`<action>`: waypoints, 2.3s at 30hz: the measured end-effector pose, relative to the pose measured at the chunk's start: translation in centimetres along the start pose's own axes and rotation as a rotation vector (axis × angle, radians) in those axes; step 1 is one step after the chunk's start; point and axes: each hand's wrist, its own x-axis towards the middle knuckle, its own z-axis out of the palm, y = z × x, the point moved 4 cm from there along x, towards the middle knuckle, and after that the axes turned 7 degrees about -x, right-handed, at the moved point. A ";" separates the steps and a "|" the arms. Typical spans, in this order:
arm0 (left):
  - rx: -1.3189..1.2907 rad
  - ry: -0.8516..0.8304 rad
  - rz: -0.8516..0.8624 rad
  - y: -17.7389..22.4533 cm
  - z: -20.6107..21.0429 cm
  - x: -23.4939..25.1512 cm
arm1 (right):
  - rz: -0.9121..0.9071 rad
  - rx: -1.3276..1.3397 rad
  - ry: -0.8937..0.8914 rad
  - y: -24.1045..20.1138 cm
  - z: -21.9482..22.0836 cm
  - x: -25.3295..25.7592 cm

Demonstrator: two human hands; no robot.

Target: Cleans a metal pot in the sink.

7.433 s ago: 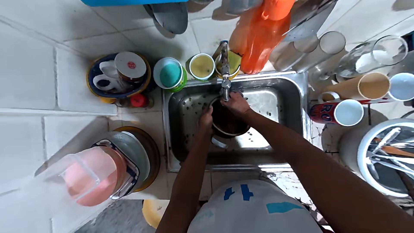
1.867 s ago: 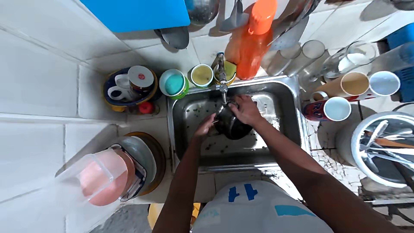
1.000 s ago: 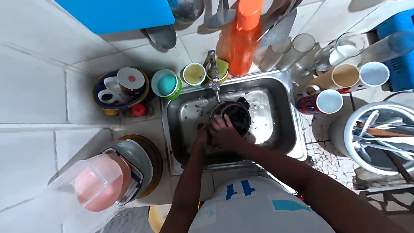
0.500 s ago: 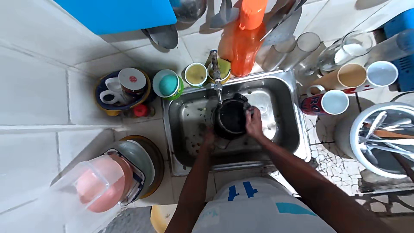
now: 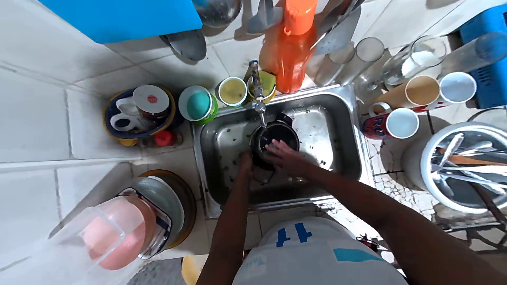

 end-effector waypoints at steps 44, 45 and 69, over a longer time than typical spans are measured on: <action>-0.513 0.228 -0.019 0.4 -10.5 -13.1 | 0.828 1.370 0.110 4.6 0.8 9.7; -0.511 0.214 -0.011 0.1 -10.8 -13.0 | 0.826 1.359 0.111 4.7 0.5 9.9; -0.296 0.369 0.216 2.3 -13.4 -17.1 | 0.130 -0.346 0.147 -7.5 -15.9 19.8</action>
